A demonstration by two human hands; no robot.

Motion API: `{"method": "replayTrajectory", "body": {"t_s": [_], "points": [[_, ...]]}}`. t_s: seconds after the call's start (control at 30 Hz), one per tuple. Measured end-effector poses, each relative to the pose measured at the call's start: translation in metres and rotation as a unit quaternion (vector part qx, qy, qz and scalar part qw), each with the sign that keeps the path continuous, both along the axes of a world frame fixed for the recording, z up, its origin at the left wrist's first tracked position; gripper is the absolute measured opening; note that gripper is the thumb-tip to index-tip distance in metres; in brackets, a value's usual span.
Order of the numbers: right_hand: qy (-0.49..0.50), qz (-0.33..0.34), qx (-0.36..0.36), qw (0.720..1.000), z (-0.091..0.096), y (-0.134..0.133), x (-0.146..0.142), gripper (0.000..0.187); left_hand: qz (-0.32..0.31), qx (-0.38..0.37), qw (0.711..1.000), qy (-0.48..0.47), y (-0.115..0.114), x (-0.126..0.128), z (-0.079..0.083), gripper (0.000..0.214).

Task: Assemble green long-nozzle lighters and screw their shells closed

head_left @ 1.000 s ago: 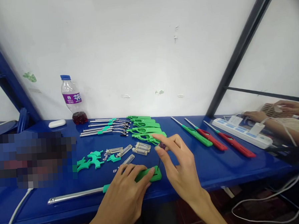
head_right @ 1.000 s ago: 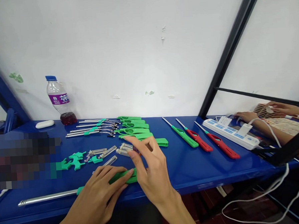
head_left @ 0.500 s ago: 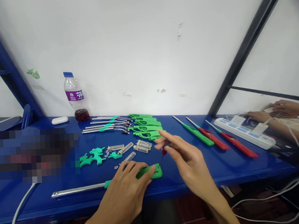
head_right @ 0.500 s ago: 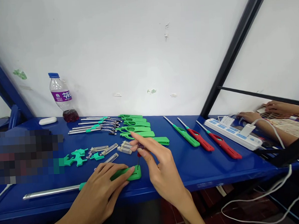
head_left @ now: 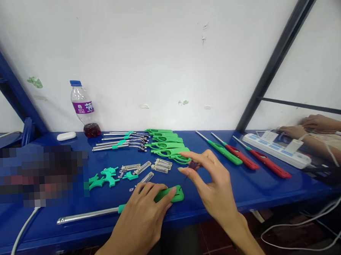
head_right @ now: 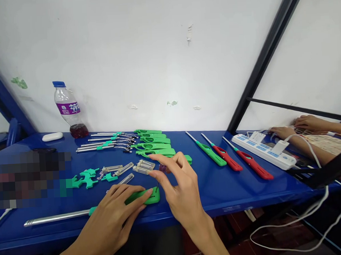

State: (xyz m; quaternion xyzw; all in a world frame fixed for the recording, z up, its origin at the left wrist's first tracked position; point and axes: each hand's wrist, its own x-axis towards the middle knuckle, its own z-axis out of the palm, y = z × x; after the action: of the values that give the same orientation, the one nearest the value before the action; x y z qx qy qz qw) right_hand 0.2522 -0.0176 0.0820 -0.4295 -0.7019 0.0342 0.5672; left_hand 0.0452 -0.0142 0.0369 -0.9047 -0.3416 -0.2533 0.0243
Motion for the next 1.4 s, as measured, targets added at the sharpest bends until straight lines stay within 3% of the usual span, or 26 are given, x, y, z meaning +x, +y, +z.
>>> {"method": "replayTrajectory", "body": {"t_s": [0.07, 0.17, 0.23, 0.4, 0.5, 0.6, 0.8, 1.0, 1.2, 1.4], "points": [[-0.019, 0.004, -0.004, 1.0, 0.001, -0.002, 0.0, 0.034, 0.0, 0.001, 1.0, -0.004, 0.0, 0.0, 0.0, 0.042], [-0.032, 0.091, -0.043, 0.994, 0.005, -0.007, 0.001, 0.049, -0.003, 0.002, 1.0, -0.005, 0.001, 0.0, -0.001, 0.042], [-0.034, 0.113, -0.046, 0.992, 0.006, -0.009, 0.0, 0.05, -0.004, 0.004, 1.0, -0.003, 0.002, -0.001, -0.002, 0.042], [-0.05, 0.006, -0.001, 0.999, 0.001, -0.006, -0.002, 0.041, -0.005, 0.014, 1.0, -0.014, 0.001, -0.001, -0.002, 0.041], [-0.03, 0.083, -0.052, 0.995, -0.001, -0.002, 0.001, 0.051, -0.01, 0.013, 1.0, -0.004, 0.001, 0.0, 0.0, 0.041], [0.023, 0.147, -0.077, 0.986, -0.002, 0.001, 0.004, 0.049, -0.004, 0.013, 1.0, 0.006, 0.002, 0.0, 0.001, 0.042], [0.055, 0.063, -0.031, 0.996, -0.005, 0.004, -0.003, 0.024, -0.002, 0.017, 1.0, 0.001, 0.002, 0.0, -0.001, 0.042], [0.013, 0.142, -0.075, 0.987, -0.001, -0.003, -0.003, 0.045, 0.0, 0.004, 1.0, 0.008, 0.002, -0.001, -0.004, 0.044], [0.001, 0.005, 0.004, 1.0, -0.003, 0.0, -0.003, 0.033, -0.009, 0.015, 1.0, 0.001, 0.003, 0.0, -0.004, 0.043], [0.011, 0.13, -0.076, 0.989, 0.0, -0.002, 0.001, 0.048, -0.006, 0.0, 1.0, 0.006, 0.002, 0.0, -0.005, 0.044]]}}
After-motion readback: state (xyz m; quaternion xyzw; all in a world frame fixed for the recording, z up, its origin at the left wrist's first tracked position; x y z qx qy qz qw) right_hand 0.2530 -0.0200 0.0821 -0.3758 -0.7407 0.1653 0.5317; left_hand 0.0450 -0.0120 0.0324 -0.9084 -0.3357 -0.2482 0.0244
